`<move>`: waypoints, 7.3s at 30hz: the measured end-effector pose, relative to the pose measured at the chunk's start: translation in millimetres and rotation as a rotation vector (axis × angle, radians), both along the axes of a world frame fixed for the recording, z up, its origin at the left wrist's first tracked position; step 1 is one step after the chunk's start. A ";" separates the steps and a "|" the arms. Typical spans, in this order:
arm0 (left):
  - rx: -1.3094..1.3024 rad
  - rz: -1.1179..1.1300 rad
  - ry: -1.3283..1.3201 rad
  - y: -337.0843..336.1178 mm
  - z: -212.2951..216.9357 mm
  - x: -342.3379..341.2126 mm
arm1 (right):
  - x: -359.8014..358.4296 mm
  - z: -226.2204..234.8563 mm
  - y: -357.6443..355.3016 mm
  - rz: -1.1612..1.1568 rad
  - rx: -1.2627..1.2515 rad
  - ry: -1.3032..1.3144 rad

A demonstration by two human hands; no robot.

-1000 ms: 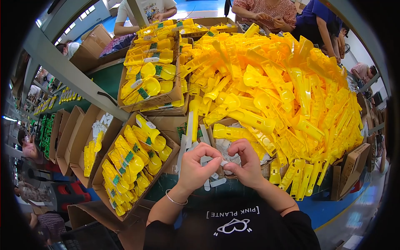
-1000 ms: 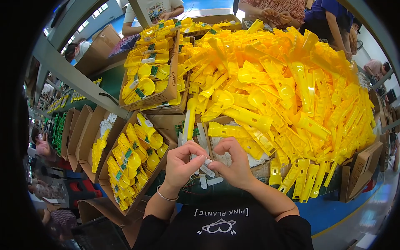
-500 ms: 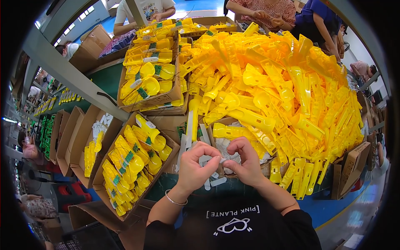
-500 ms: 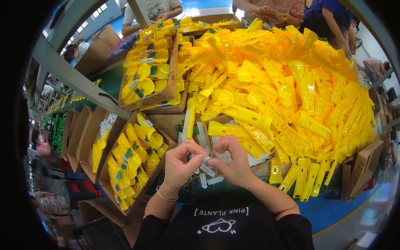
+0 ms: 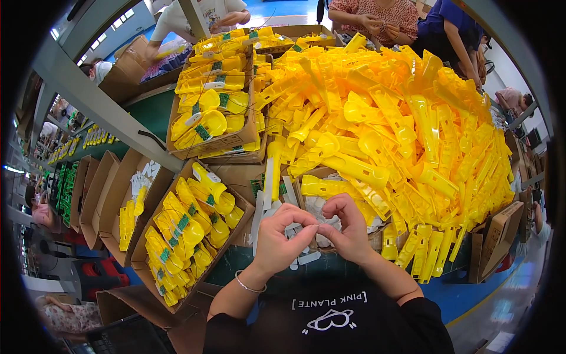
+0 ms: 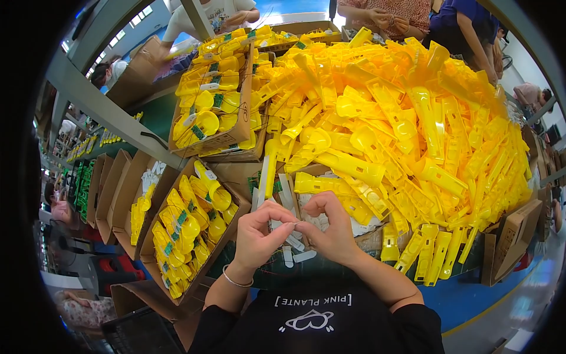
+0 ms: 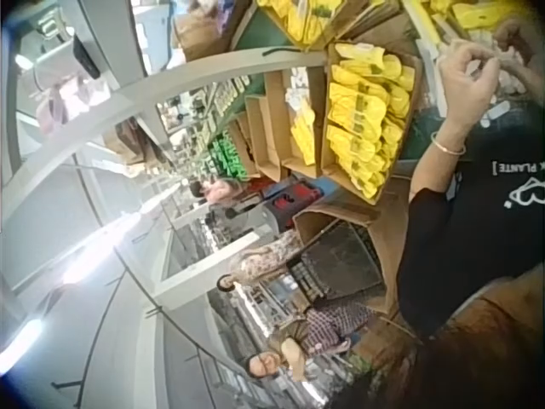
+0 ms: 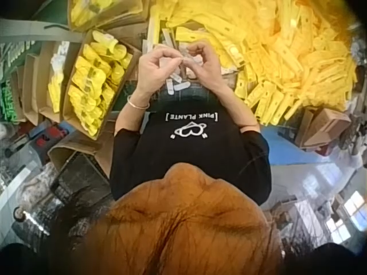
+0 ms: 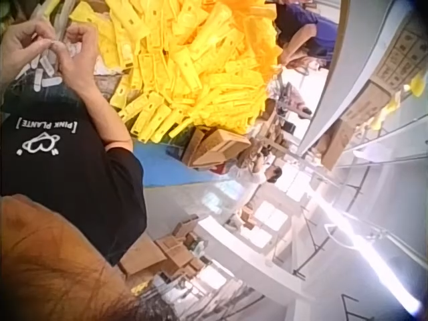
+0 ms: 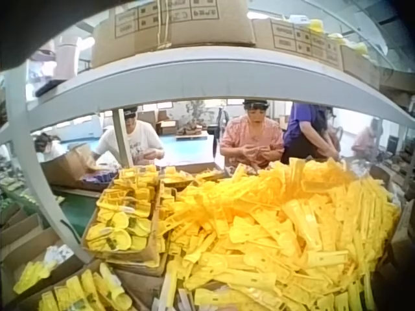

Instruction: Wrapping small electronic components with white tape/strips and placing them into yellow plastic housings at a factory workbench.

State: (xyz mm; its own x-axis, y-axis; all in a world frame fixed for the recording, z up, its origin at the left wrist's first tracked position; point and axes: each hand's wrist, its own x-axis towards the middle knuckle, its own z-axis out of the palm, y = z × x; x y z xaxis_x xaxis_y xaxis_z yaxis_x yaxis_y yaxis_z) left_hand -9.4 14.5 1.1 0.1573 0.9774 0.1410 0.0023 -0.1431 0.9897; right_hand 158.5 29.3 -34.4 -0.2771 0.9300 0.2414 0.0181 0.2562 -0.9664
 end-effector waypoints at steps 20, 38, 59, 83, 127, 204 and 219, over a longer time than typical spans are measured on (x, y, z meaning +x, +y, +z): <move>0.123 -0.096 -0.052 5.8 -9.1 12.6 | 11.6 0.1 -2.5 -0.015 0.121 0.104; 0.568 0.183 0.135 -10.8 -8.0 26.7 | 1.9 3.2 -12.4 -0.095 0.075 0.237; 0.093 0.388 0.261 -28.3 -59.0 -58.1 | 41.2 9.7 -5.5 0.049 0.095 -0.086; 0.353 0.239 0.928 -10.6 -97.4 -16.5 | 41.6 -16.2 -1.4 0.126 -0.073 -0.553; 0.397 0.151 0.178 -9.9 -20.9 2.6 | 32.2 33.1 -26.5 0.082 -0.500 0.391; -0.397 -0.210 -0.460 -15.5 -25.6 10.3 | 11.7 29.8 -31.7 0.008 -0.399 0.137; -0.246 -0.020 -0.192 -11.3 -19.2 7.4 | 19.3 28.1 -26.1 0.194 -0.041 -0.054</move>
State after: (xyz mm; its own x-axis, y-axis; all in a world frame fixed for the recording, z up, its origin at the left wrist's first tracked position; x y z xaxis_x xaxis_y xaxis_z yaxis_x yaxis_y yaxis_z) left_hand -2.0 3.2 -18.1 0.1702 0.9829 -0.0708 -0.1881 0.1029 0.9768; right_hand 177.7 3.2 -6.3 -0.4635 0.8667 0.1844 0.0244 0.2206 -0.9751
